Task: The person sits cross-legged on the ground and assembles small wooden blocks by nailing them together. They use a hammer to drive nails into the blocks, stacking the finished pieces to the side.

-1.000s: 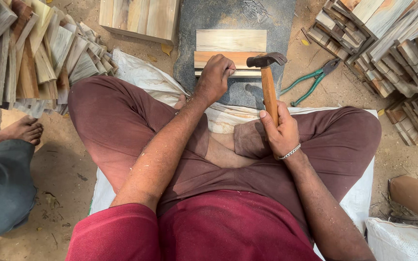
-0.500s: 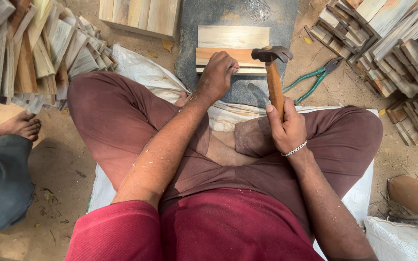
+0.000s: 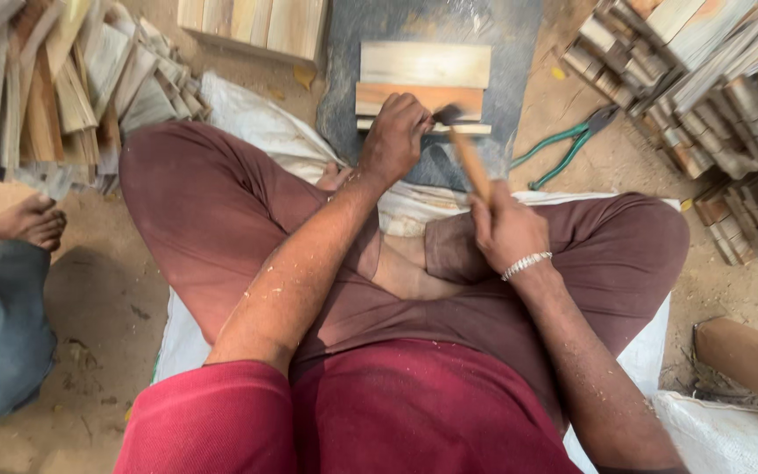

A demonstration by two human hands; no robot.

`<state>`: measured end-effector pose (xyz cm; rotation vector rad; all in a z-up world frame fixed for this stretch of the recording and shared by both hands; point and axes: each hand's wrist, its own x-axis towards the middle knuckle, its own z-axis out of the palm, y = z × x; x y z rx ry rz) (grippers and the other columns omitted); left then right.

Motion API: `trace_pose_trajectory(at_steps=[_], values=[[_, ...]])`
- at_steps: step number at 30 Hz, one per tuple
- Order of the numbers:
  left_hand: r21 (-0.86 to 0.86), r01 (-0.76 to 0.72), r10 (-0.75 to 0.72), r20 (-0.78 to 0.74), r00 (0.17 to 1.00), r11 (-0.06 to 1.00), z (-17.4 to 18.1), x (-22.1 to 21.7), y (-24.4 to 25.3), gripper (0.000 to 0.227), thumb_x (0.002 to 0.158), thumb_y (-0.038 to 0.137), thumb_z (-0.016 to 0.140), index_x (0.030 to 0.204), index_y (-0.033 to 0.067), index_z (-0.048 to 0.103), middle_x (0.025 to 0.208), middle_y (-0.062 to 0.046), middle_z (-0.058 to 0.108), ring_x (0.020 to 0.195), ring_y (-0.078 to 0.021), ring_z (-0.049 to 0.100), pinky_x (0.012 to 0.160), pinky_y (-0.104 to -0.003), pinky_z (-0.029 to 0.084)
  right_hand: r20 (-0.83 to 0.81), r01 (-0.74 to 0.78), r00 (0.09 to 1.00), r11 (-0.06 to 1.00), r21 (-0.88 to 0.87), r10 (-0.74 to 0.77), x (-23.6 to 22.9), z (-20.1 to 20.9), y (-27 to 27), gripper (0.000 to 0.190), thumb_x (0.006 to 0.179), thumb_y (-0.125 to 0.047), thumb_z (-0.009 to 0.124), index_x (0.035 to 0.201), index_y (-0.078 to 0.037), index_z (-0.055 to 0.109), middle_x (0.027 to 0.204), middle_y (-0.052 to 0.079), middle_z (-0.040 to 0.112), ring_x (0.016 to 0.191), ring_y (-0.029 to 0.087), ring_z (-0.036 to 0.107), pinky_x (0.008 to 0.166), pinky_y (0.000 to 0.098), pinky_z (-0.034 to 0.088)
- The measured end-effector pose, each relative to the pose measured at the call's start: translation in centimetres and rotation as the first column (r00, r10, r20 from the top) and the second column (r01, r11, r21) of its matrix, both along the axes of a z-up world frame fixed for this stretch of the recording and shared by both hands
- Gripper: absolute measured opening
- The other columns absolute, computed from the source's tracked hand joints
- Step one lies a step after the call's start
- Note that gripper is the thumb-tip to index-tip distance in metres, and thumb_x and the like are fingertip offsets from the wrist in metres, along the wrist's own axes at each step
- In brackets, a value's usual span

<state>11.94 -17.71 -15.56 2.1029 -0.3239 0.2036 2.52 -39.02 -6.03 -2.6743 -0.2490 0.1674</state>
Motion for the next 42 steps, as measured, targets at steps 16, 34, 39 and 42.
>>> trace_pose_trajectory(at_steps=[16, 34, 39, 42], values=[[-0.033, 0.08, -0.08, 0.01, 0.997, 0.996, -0.1, -0.1, 0.8, 0.023, 0.082, 0.001, 0.078, 0.096, 0.004, 0.059, 0.095, -0.011, 0.057, 0.097, -0.0298, 0.057, 0.086, -0.045, 0.047, -0.13, 0.195, 0.971, 0.98, -0.037, -0.198, 0.1, 0.5, -1.5, 0.036, 0.108, -0.038, 0.057, 0.105, -0.003, 0.057, 0.072, 0.026, 0.066, 0.066, 0.045, 0.066, 0.058, 0.0533, 0.049], [-0.075, -0.079, 0.078, -0.021, 0.997, 0.994, -1.1, -0.7, -0.3, 0.039, 0.083, -0.018, 0.056, 0.11, 0.0089, 0.049, 0.095, -0.009, 0.056, 0.099, -0.031, 0.059, 0.089, -0.046, 0.048, -0.307, 0.099, 0.949, 0.993, 0.069, -0.073, 4.7, 4.3, -0.4, 0.041, 0.105, -0.041, 0.054, 0.101, 0.0, 0.056, 0.072, 0.028, 0.065, 0.069, 0.046, 0.068, 0.064, 0.0536, 0.049], [-0.102, -0.064, 0.045, -0.174, 0.984, 0.993, 0.1, 0.7, -0.4, 0.037, 0.079, -0.015, 0.058, 0.107, 0.0085, 0.048, 0.093, -0.01, 0.057, 0.095, -0.0294, 0.061, 0.081, -0.044, 0.049, -0.271, -0.05, 0.962, 0.985, -0.165, 0.004, 7.3, 5.8, -1.1, 0.043, 0.104, -0.043, 0.059, 0.096, -0.002, 0.06, 0.071, 0.025, 0.065, 0.071, 0.046, 0.067, 0.064, 0.0535, 0.05], [-0.063, -0.083, 0.073, -0.147, 0.986, 0.995, -0.9, 0.1, -0.1, 0.038, 0.084, -0.018, 0.057, 0.109, 0.0098, 0.048, 0.093, -0.008, 0.058, 0.098, -0.0294, 0.061, 0.085, -0.044, 0.049, -0.109, 0.033, 0.994, 0.998, 0.052, -0.028, 5.1, 4.5, -1.6, 0.045, 0.104, -0.044, 0.057, 0.099, 0.0, 0.057, 0.072, 0.024, 0.064, 0.069, 0.046, 0.066, 0.063, 0.0544, 0.049]])
